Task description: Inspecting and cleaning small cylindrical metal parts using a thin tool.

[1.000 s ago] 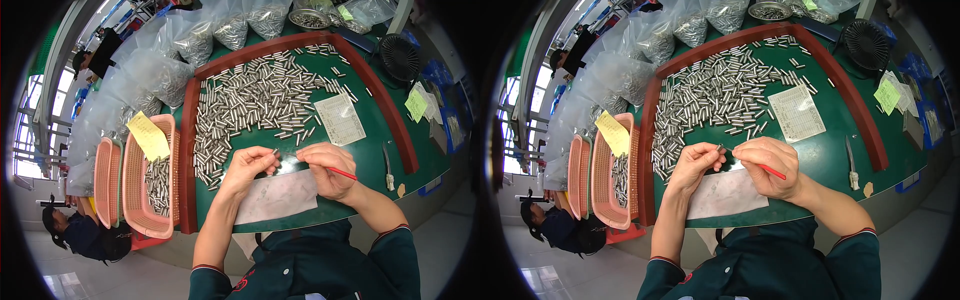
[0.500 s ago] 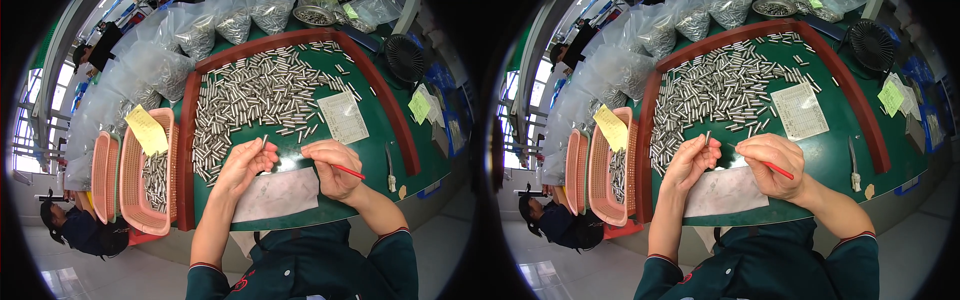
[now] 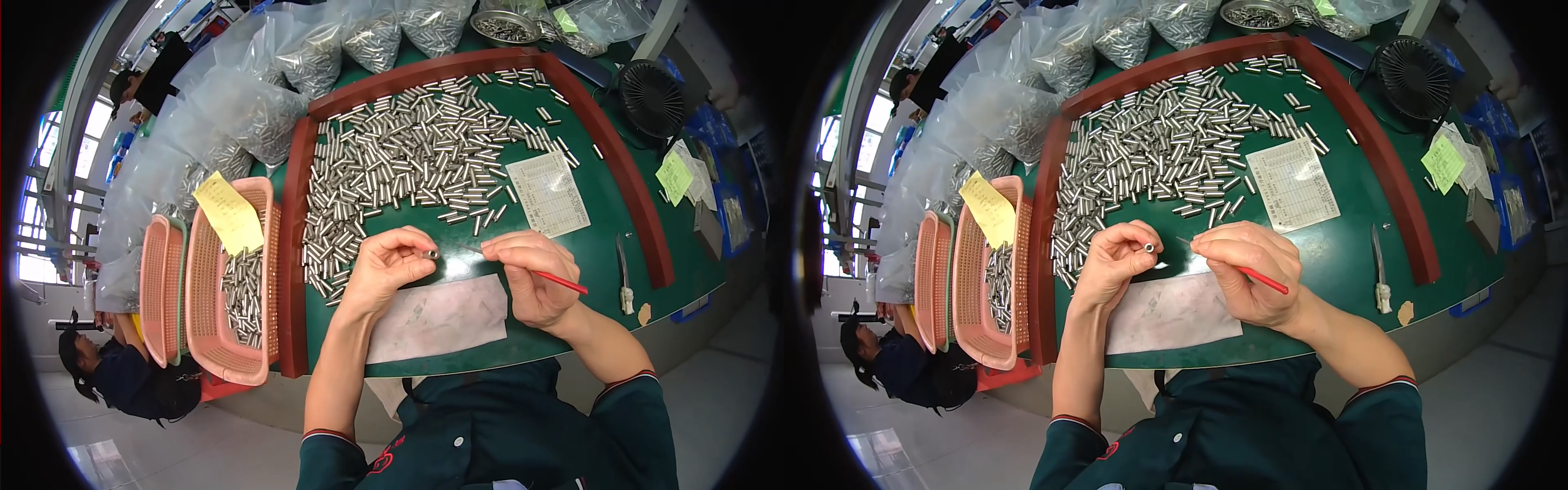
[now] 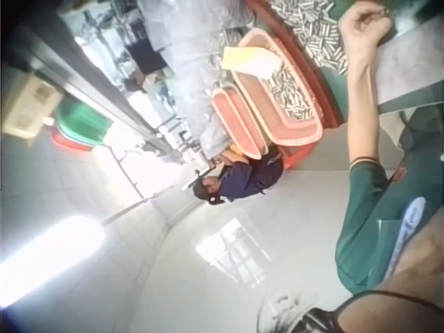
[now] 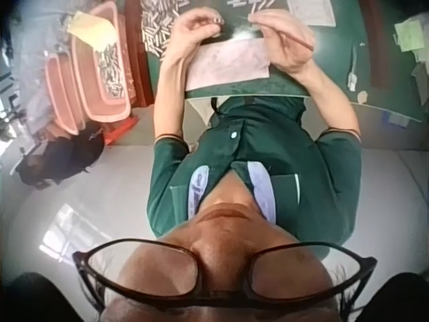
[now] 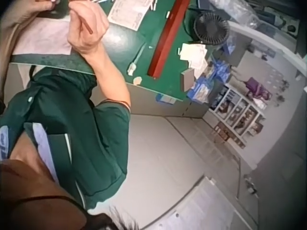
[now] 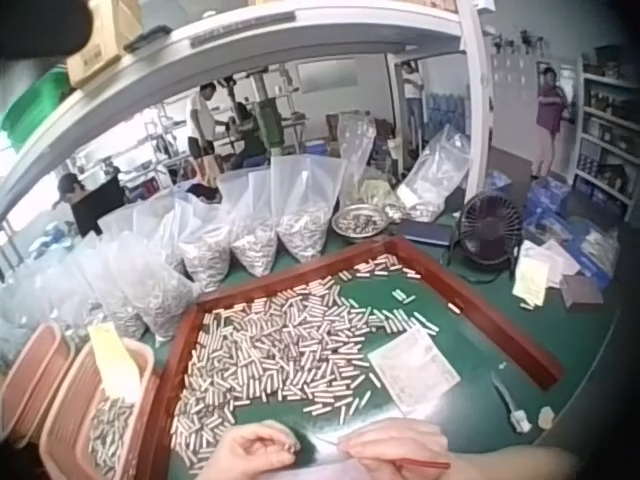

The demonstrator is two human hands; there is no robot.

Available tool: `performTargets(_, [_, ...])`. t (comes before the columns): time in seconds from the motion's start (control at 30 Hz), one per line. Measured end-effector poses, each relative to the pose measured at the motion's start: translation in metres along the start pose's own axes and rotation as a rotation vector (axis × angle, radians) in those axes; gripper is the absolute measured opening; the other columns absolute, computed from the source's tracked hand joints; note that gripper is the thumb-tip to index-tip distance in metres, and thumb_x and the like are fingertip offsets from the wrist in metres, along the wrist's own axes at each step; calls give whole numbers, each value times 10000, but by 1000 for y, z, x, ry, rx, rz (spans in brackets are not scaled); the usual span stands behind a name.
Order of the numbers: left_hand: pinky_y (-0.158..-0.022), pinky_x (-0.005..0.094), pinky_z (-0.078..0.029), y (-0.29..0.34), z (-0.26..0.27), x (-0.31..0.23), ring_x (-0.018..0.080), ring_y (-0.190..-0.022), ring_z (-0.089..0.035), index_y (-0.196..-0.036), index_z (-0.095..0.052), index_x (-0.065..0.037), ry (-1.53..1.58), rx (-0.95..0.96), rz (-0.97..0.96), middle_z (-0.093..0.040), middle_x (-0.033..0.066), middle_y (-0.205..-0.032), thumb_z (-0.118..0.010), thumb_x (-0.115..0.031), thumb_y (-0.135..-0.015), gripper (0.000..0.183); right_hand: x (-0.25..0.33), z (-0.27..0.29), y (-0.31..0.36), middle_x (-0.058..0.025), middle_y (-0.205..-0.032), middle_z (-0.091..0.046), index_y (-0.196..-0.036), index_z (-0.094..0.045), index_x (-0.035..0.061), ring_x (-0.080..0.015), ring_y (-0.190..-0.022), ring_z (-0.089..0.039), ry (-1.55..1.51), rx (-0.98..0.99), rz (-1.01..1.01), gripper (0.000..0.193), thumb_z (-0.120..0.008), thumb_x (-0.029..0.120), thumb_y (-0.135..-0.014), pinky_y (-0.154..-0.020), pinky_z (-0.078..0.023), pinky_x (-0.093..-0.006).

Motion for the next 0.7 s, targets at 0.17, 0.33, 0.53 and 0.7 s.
performTargets(0.17, [-741,250,-471,-1,2,-2,157,-824,-552,-871,-613,3,-67,-8,-40,-555,86,-877,-678,74,-699,197,0,-2,0,-140,-773,-637,-889,-551,-22,-256,-681,-647,-64,-4,6,132,-582,-68,-769,-587,-527,-300])
performTargets(0.33, [-742,227,-470,-3,3,-1,126,-827,-549,-878,-613,9,-146,-41,-25,-558,76,-895,-661,102,-699,207,4,-3,-1,-141,-771,-637,-892,-557,-20,-260,-688,-652,-100,-5,15,128,-583,-60,-773,-588,-529,-305])
performTargets(0.53, [-737,204,-459,-4,1,-2,100,-817,-542,-877,-619,10,-185,-41,13,-560,67,-912,-663,104,-696,209,0,-5,-3,-142,-777,-639,-894,-558,-17,-263,-689,-652,-107,1,-1,132,-592,-57,-772,-593,-530,-306])
performTargets(0.7, [-707,213,-448,-8,-6,0,115,-791,-541,-896,-622,25,-194,-13,8,-567,71,-889,-640,100,-708,203,3,0,-3,-154,-798,-642,-888,-573,-31,-275,-716,-651,-109,42,-56,145,-601,-77,-754,-612,-528,-315])
Point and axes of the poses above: each hand's wrist, its own y-axis away from the middle knuckle, its own z-axis out of the back of the hand, x = y × z, the point moved 1 cm from there along -y, towards the middle knuckle
